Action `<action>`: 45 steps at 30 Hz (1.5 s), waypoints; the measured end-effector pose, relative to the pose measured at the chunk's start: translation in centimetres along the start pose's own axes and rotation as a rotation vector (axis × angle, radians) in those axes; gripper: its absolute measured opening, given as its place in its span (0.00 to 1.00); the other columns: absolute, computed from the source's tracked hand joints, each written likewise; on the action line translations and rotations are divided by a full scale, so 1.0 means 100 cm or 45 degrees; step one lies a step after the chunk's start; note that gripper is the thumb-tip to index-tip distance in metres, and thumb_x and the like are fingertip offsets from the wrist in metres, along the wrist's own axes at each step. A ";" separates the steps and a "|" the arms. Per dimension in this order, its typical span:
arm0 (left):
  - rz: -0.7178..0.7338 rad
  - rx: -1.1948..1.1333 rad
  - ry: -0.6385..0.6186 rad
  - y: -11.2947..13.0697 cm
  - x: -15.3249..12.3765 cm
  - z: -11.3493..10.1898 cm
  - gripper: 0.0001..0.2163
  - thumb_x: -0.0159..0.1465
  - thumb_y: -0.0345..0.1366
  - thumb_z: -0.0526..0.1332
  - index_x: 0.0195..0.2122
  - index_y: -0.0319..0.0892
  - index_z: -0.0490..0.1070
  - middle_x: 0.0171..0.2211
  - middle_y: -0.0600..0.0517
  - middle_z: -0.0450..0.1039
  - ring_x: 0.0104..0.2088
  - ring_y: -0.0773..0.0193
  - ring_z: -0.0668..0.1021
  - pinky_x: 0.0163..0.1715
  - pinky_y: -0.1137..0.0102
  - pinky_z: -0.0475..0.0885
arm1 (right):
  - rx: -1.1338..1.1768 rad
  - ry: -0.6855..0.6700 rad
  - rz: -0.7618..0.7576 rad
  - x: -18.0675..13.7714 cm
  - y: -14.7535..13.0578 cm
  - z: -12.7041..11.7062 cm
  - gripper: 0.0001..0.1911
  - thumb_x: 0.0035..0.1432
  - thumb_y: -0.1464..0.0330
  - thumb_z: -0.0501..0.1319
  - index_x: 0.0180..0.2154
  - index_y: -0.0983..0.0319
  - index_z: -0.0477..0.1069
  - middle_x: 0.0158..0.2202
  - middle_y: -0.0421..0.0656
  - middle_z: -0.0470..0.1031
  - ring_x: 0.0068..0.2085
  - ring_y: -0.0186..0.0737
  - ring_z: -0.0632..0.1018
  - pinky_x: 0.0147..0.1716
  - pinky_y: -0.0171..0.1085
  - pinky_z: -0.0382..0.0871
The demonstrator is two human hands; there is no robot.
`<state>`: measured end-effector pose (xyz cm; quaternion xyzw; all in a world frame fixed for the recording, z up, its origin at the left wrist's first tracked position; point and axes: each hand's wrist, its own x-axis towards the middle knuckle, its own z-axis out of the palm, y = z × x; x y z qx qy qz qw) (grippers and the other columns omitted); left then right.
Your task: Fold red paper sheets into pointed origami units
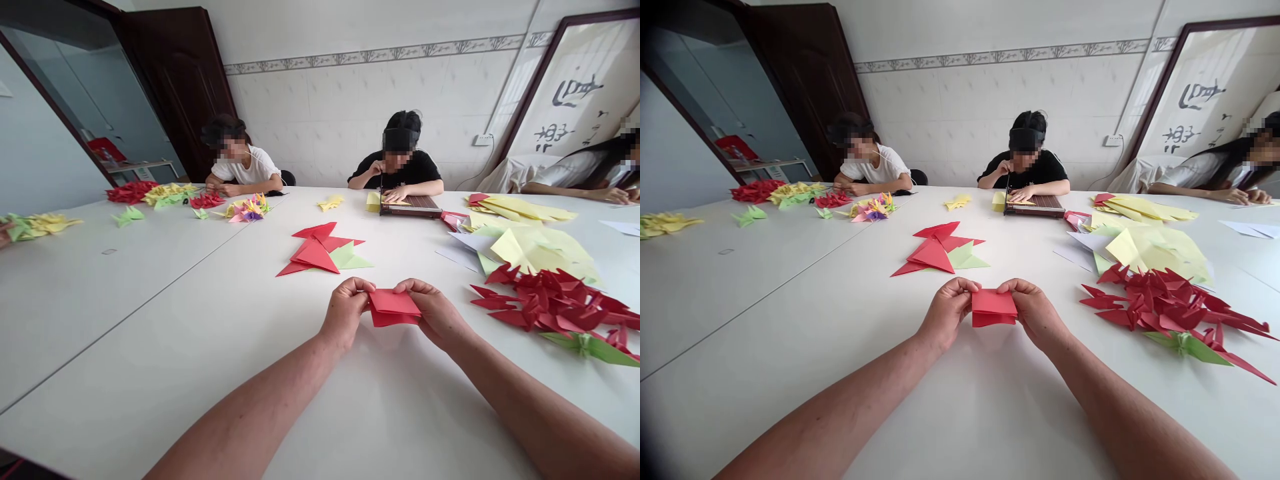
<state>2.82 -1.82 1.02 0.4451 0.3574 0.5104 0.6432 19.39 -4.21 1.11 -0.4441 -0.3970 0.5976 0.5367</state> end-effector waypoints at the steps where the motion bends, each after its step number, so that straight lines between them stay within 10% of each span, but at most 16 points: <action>1: 0.002 -0.002 -0.004 0.000 0.000 0.000 0.02 0.50 0.28 0.59 0.25 0.40 0.70 0.35 0.54 0.72 0.33 0.69 0.74 0.36 0.72 0.71 | 0.000 0.004 -0.005 0.000 0.000 0.000 0.05 0.43 0.67 0.65 0.27 0.60 0.73 0.24 0.38 0.71 0.25 0.32 0.67 0.24 0.33 0.57; 9: -0.137 0.054 -0.097 0.003 -0.005 0.000 0.15 0.61 0.47 0.59 0.45 0.44 0.67 0.39 0.49 0.72 0.33 0.65 0.75 0.28 0.71 0.73 | -0.055 0.121 -0.127 0.003 0.003 -0.001 0.04 0.42 0.69 0.62 0.26 0.60 0.72 0.24 0.37 0.70 0.25 0.33 0.68 0.24 0.33 0.58; 19: 0.211 0.742 -0.070 -0.001 0.000 -0.006 0.11 0.58 0.29 0.60 0.43 0.44 0.71 0.31 0.53 0.76 0.31 0.65 0.78 0.31 0.71 0.72 | -0.501 0.082 -0.325 0.004 0.000 -0.008 0.09 0.54 0.65 0.56 0.36 0.58 0.73 0.39 0.42 0.74 0.41 0.41 0.73 0.42 0.41 0.66; 24: 0.519 0.926 -0.172 0.000 -0.006 -0.004 0.12 0.59 0.29 0.59 0.42 0.48 0.74 0.33 0.55 0.76 0.31 0.68 0.76 0.31 0.74 0.71 | -0.553 -0.059 -0.264 0.004 0.000 -0.005 0.17 0.51 0.56 0.66 0.38 0.59 0.72 0.34 0.42 0.74 0.35 0.40 0.73 0.35 0.40 0.67; 29: 0.335 0.733 -0.058 0.002 -0.006 -0.005 0.19 0.56 0.36 0.65 0.50 0.46 0.69 0.33 0.54 0.73 0.31 0.67 0.75 0.33 0.72 0.72 | -0.251 -0.019 -0.226 0.002 0.001 0.002 0.15 0.49 0.56 0.68 0.29 0.60 0.70 0.28 0.39 0.74 0.30 0.37 0.72 0.31 0.38 0.65; 45: 0.260 0.636 -0.035 0.005 -0.005 -0.002 0.04 0.56 0.36 0.63 0.28 0.41 0.72 0.24 0.54 0.72 0.26 0.67 0.73 0.25 0.74 0.68 | -0.187 0.008 -0.217 0.003 0.006 0.000 0.16 0.48 0.55 0.69 0.25 0.60 0.69 0.25 0.39 0.72 0.29 0.35 0.70 0.33 0.38 0.65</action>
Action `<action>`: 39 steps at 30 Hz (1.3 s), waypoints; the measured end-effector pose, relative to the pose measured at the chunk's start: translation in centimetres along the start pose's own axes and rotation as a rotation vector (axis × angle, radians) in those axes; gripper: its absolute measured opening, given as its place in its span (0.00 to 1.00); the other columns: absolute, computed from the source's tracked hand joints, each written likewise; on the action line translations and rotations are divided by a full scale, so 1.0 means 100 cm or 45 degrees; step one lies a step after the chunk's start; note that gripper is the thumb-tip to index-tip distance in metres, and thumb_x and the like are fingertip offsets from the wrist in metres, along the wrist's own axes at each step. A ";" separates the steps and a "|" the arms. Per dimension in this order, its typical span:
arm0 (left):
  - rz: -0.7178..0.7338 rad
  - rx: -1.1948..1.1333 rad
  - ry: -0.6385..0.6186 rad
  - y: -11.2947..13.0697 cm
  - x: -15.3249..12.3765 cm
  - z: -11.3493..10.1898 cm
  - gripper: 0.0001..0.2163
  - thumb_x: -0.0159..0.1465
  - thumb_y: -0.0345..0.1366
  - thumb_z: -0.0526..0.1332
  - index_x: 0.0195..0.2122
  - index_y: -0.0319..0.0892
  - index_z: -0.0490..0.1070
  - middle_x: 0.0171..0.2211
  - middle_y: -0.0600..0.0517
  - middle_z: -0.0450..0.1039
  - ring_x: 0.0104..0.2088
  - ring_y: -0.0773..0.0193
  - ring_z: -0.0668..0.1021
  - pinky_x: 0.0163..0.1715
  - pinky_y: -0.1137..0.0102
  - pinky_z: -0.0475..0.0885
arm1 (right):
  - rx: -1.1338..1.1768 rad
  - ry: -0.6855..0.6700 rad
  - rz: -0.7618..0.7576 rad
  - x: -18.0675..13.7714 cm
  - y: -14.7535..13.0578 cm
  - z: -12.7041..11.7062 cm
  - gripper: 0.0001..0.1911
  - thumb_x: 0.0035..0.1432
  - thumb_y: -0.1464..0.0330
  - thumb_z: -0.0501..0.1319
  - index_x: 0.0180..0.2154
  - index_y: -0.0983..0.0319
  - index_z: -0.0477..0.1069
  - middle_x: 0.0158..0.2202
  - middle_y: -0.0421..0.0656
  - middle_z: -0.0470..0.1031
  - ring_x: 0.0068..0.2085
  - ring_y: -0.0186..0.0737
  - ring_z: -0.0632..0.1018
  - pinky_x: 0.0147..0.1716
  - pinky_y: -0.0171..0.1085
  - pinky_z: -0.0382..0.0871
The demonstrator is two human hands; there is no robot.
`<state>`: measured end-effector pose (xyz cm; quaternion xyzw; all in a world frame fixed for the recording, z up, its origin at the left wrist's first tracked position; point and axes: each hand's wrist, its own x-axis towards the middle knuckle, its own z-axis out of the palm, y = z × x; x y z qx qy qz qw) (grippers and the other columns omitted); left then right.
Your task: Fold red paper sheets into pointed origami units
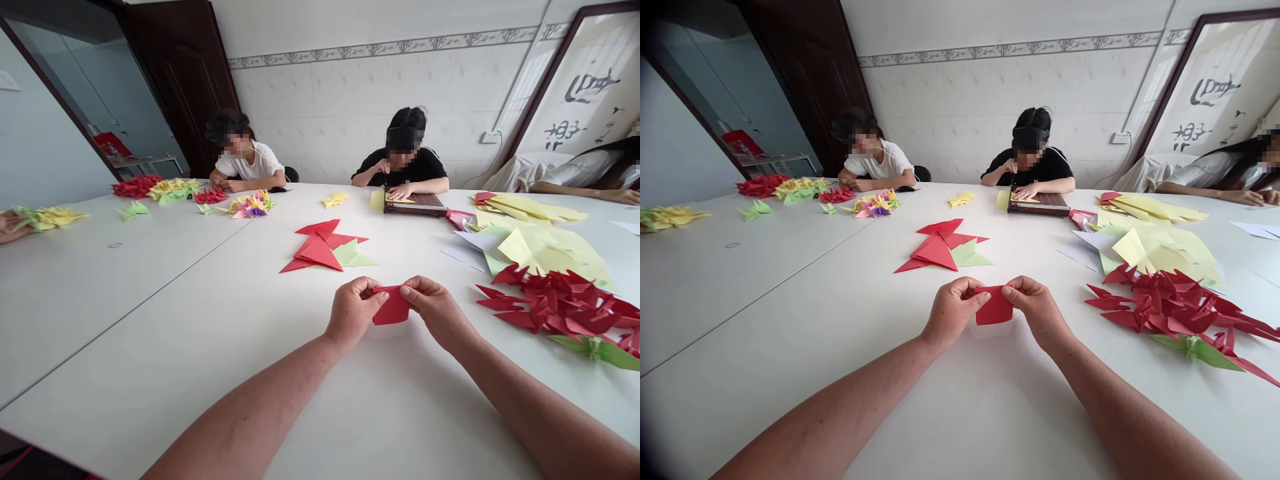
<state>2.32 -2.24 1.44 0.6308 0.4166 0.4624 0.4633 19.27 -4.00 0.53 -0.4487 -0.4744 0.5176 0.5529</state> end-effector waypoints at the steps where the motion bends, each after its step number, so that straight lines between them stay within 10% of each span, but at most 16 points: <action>1: 0.003 -0.002 0.002 0.000 0.000 0.000 0.05 0.56 0.37 0.63 0.28 0.41 0.73 0.25 0.54 0.72 0.26 0.67 0.72 0.26 0.74 0.68 | 0.004 -0.007 -0.002 0.000 0.000 0.000 0.16 0.48 0.56 0.69 0.25 0.60 0.69 0.25 0.38 0.72 0.29 0.35 0.70 0.33 0.38 0.65; 23: -0.036 -0.162 0.338 -0.018 0.002 0.032 0.07 0.58 0.36 0.60 0.24 0.41 0.69 0.24 0.54 0.71 0.29 0.66 0.71 0.32 0.71 0.67 | 0.126 0.183 -0.023 -0.002 0.020 0.010 0.16 0.41 0.54 0.71 0.25 0.57 0.72 0.24 0.39 0.73 0.26 0.38 0.71 0.26 0.38 0.66; 39: -0.071 -0.168 0.198 -0.024 0.008 0.021 0.05 0.53 0.37 0.64 0.26 0.41 0.70 0.22 0.56 0.69 0.25 0.68 0.70 0.27 0.73 0.66 | 0.167 0.226 -0.008 0.000 0.015 0.011 0.18 0.39 0.54 0.72 0.25 0.58 0.71 0.25 0.38 0.72 0.28 0.37 0.71 0.28 0.36 0.67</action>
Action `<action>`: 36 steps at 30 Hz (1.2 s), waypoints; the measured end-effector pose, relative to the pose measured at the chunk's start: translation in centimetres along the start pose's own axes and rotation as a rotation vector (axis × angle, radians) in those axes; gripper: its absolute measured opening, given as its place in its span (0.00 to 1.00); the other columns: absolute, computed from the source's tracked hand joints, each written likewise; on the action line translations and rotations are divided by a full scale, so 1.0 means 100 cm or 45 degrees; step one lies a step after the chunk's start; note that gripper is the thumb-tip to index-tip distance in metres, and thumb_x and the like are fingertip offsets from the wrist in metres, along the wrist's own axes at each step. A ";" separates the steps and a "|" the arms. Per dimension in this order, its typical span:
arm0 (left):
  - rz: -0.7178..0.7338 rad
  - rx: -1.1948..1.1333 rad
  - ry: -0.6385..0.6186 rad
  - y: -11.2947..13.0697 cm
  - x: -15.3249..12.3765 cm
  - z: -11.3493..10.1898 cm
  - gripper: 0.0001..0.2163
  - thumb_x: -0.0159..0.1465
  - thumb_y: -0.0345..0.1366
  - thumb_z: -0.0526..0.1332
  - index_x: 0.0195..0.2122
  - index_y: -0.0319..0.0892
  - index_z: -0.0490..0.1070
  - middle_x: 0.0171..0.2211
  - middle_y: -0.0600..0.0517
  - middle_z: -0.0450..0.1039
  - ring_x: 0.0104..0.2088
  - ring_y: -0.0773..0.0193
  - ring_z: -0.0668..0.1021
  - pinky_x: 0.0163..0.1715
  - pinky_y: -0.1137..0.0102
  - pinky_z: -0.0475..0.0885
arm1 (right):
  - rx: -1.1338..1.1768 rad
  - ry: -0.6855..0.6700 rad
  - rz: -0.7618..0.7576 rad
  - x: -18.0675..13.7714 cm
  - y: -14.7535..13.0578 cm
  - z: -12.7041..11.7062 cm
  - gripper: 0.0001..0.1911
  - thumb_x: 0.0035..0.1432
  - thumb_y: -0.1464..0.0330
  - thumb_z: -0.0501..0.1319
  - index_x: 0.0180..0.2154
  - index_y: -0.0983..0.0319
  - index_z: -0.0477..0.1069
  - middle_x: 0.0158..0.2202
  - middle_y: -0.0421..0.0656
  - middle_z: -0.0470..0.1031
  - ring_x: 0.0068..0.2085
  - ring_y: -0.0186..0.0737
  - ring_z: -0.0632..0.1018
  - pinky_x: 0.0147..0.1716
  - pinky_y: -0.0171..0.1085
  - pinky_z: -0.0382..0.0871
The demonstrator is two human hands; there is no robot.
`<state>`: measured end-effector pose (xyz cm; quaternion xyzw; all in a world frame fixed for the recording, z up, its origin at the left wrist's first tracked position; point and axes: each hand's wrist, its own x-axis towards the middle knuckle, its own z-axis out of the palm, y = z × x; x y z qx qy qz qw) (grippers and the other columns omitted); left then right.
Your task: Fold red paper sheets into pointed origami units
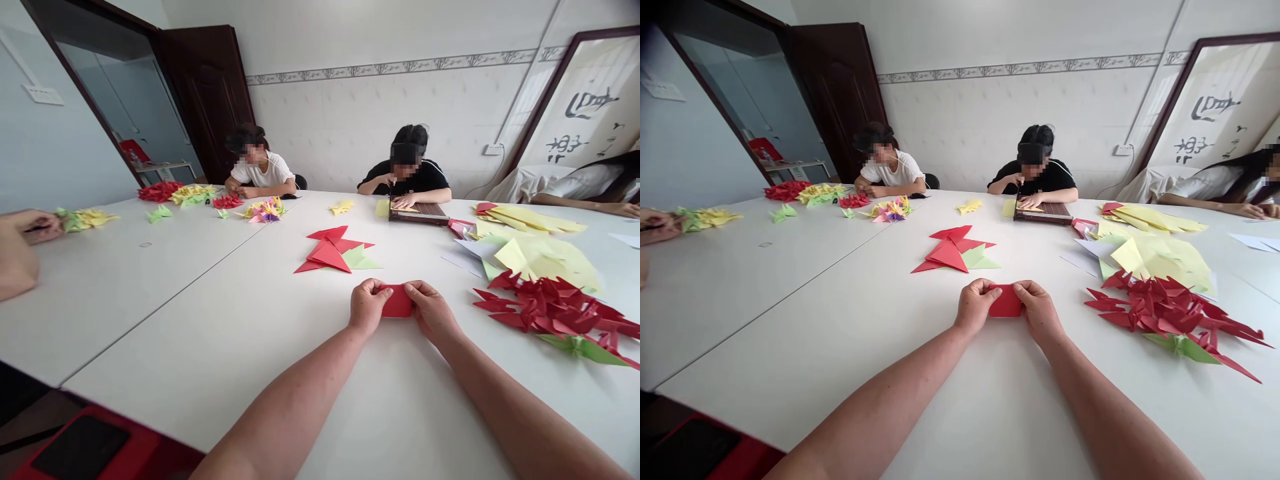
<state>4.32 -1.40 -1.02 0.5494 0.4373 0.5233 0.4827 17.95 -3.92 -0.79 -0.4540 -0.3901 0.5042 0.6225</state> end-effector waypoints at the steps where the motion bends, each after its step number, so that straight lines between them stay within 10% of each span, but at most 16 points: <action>1: -0.006 -0.005 -0.006 -0.001 0.003 -0.001 0.06 0.53 0.37 0.64 0.26 0.41 0.70 0.22 0.56 0.69 0.25 0.68 0.70 0.27 0.73 0.66 | -0.005 0.010 0.013 0.003 0.001 0.001 0.18 0.39 0.54 0.72 0.25 0.58 0.71 0.25 0.38 0.72 0.28 0.37 0.71 0.28 0.36 0.67; 21: -0.159 0.013 0.019 0.001 0.020 -0.001 0.06 0.54 0.35 0.63 0.25 0.41 0.68 0.23 0.55 0.69 0.25 0.68 0.69 0.27 0.73 0.65 | 0.025 -0.031 0.204 0.029 0.009 -0.005 0.13 0.48 0.57 0.69 0.25 0.58 0.71 0.25 0.37 0.71 0.28 0.35 0.68 0.28 0.34 0.63; 31: -0.180 0.198 -0.377 0.005 0.034 -0.016 0.06 0.56 0.36 0.60 0.25 0.41 0.66 0.23 0.56 0.67 0.26 0.68 0.68 0.27 0.74 0.63 | -0.174 -0.020 0.160 0.033 0.004 0.005 0.17 0.46 0.56 0.69 0.23 0.61 0.70 0.22 0.37 0.70 0.25 0.32 0.66 0.26 0.32 0.59; 36: -0.197 0.169 -0.318 0.004 0.038 -0.016 0.09 0.58 0.39 0.59 0.24 0.41 0.66 0.23 0.55 0.67 0.26 0.68 0.68 0.27 0.73 0.63 | -0.244 0.006 0.175 0.031 0.002 0.006 0.17 0.48 0.54 0.68 0.26 0.61 0.71 0.24 0.38 0.72 0.26 0.33 0.69 0.26 0.33 0.61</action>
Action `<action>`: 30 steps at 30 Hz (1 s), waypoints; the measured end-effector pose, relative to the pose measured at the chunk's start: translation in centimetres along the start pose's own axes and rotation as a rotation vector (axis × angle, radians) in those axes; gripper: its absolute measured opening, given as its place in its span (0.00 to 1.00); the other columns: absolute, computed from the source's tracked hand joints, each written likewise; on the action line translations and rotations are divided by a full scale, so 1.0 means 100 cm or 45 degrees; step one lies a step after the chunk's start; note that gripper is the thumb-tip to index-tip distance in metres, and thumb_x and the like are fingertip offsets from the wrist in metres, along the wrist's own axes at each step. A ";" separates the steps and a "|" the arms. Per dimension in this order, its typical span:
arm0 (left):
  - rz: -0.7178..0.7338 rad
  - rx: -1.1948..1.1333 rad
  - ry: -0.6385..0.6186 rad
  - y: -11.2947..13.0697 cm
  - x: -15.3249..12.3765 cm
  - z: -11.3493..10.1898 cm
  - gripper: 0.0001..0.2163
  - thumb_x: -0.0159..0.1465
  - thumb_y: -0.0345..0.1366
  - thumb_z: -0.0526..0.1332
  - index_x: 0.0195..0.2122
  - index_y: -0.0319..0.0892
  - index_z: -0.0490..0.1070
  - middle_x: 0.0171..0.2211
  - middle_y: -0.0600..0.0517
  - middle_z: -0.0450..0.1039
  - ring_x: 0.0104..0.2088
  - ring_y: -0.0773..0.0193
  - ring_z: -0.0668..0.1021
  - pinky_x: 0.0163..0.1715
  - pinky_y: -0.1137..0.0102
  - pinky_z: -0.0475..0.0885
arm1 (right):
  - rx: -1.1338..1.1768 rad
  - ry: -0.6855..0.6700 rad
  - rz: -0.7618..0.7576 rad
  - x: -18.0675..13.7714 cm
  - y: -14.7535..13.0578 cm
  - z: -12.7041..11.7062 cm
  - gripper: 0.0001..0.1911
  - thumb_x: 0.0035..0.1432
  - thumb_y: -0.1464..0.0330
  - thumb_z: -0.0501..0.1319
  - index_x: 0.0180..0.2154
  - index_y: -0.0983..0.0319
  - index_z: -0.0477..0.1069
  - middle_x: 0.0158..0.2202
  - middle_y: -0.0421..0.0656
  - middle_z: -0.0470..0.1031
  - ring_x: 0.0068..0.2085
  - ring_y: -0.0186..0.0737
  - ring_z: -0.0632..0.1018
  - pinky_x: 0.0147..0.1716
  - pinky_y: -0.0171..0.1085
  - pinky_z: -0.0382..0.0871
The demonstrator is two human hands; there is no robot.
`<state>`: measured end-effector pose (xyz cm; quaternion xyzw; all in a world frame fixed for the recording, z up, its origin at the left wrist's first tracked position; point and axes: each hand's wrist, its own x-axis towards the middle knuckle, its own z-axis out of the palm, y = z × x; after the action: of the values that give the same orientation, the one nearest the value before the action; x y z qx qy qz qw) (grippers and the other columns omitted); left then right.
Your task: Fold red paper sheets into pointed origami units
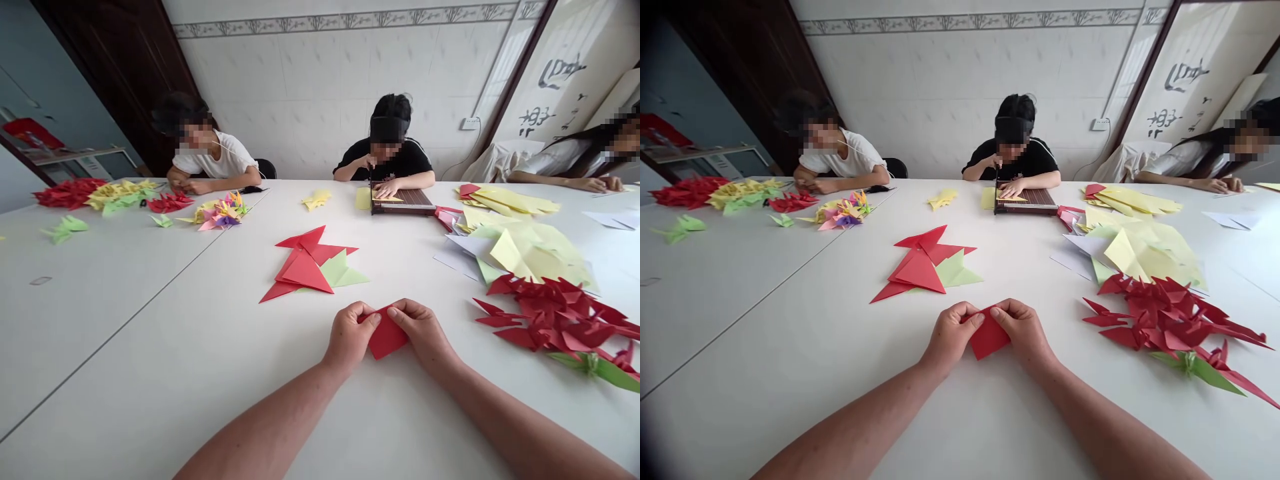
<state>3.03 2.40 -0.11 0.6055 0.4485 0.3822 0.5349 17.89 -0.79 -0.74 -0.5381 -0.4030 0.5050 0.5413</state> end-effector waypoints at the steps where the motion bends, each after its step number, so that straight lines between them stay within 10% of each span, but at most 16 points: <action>1: -0.021 -0.022 0.035 0.000 0.000 0.000 0.09 0.58 0.40 0.59 0.24 0.41 0.66 0.24 0.55 0.68 0.26 0.68 0.68 0.27 0.73 0.64 | 0.015 0.001 0.010 0.000 0.000 -0.001 0.17 0.48 0.53 0.67 0.26 0.61 0.72 0.25 0.39 0.73 0.27 0.34 0.69 0.27 0.33 0.62; 14: 0.075 0.008 -0.058 0.007 -0.005 -0.005 0.07 0.55 0.37 0.62 0.25 0.40 0.71 0.26 0.53 0.72 0.30 0.65 0.71 0.32 0.71 0.66 | -0.439 -0.170 -0.037 -0.008 -0.004 0.003 0.16 0.50 0.57 0.64 0.23 0.62 0.68 0.21 0.36 0.65 0.24 0.31 0.62 0.22 0.32 0.54; 26: -0.046 -0.060 0.536 0.003 0.000 -0.038 0.10 0.55 0.40 0.60 0.22 0.42 0.66 0.20 0.57 0.63 0.24 0.68 0.64 0.27 0.72 0.60 | -0.387 -0.156 -0.018 -0.013 -0.011 -0.004 0.13 0.50 0.60 0.61 0.21 0.61 0.66 0.21 0.37 0.67 0.24 0.32 0.66 0.25 0.33 0.59; 30: -0.066 -0.144 0.536 0.006 -0.001 -0.032 0.11 0.55 0.43 0.62 0.23 0.41 0.66 0.21 0.57 0.63 0.24 0.68 0.65 0.27 0.72 0.61 | -0.307 -0.102 -0.049 -0.017 -0.008 -0.003 0.14 0.51 0.56 0.62 0.34 0.59 0.70 0.30 0.41 0.74 0.33 0.38 0.73 0.32 0.36 0.67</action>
<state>0.00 3.25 0.90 0.4695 0.5435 0.5110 0.4722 18.03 -2.41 0.17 -0.5709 -0.4923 0.4634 0.4659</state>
